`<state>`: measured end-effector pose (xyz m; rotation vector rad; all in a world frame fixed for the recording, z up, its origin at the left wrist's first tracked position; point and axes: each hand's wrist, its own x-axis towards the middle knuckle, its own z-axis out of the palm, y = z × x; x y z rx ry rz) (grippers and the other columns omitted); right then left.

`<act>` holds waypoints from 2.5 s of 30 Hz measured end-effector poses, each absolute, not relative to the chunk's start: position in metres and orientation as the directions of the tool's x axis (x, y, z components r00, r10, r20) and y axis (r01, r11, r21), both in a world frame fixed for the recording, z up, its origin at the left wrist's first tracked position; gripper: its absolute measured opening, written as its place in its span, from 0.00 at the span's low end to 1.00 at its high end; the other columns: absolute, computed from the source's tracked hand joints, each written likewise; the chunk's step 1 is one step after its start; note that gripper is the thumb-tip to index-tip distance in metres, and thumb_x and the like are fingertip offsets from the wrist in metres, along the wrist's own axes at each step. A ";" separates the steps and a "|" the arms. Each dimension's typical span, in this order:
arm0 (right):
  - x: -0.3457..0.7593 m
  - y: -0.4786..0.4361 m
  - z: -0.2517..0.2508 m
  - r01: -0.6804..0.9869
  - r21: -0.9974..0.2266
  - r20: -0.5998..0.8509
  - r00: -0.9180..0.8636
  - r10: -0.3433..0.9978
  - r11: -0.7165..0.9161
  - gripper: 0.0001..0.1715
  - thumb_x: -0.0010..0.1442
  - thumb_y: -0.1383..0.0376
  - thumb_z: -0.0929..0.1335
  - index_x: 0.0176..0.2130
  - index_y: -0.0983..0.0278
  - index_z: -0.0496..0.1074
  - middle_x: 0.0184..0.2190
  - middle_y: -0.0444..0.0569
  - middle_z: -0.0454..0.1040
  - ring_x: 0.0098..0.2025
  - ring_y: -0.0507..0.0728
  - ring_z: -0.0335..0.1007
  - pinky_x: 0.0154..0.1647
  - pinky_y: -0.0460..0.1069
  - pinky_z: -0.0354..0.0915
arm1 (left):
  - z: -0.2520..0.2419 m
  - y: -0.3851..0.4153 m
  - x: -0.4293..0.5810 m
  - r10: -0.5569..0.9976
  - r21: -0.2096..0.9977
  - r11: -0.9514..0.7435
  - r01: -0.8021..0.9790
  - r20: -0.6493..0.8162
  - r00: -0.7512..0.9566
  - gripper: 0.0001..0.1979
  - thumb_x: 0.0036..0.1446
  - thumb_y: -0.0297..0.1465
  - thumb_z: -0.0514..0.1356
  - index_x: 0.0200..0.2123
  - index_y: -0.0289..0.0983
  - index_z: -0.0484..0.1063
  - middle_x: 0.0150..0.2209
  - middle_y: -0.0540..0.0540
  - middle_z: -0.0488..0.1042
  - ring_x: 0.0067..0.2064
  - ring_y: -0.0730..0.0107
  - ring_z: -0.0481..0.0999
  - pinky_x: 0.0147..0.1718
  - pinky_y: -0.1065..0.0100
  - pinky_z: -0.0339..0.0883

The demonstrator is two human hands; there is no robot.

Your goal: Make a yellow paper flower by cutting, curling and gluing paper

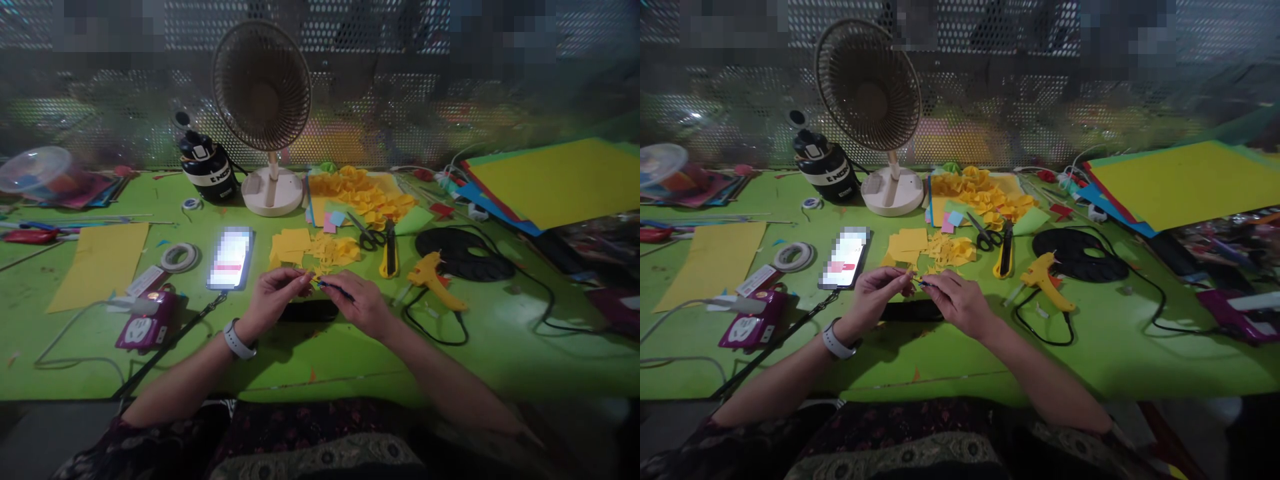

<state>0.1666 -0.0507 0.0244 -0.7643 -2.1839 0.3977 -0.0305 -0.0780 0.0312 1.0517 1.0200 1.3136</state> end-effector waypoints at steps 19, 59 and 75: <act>0.167 -0.051 0.023 0.422 -0.453 0.567 -0.544 0.619 0.785 0.11 0.69 0.63 0.63 0.46 0.61 0.73 0.32 0.50 0.78 0.32 0.54 0.75 0.31 0.47 0.70 | 0.030 -0.078 -0.028 1.000 0.969 -0.012 -0.245 0.015 0.009 0.11 0.49 0.37 0.71 0.31 0.35 0.79 0.26 0.48 0.80 0.26 0.74 0.77 0.30 0.71 0.75; 0.170 -0.048 0.040 -0.039 -0.999 0.035 -0.425 0.905 0.020 0.07 0.62 0.60 0.63 0.38 0.61 0.63 0.21 0.36 0.61 0.18 0.47 0.56 0.16 0.42 0.56 | 0.032 -0.073 -0.039 0.988 0.894 0.152 -0.421 -0.122 0.097 0.13 0.48 0.39 0.72 0.30 0.35 0.77 0.23 0.50 0.76 0.23 0.77 0.73 0.26 0.73 0.70; 0.172 -0.041 0.046 -0.148 -0.862 -0.225 -0.746 0.626 -0.485 0.19 0.49 0.55 0.76 0.31 0.66 0.70 0.11 0.29 0.52 0.12 0.41 0.38 0.12 0.40 0.38 | 0.046 -0.072 -0.026 0.930 0.918 0.270 -0.292 -0.170 0.326 0.17 0.47 0.42 0.72 0.26 0.33 0.74 0.19 0.52 0.72 0.19 0.81 0.67 0.20 0.77 0.61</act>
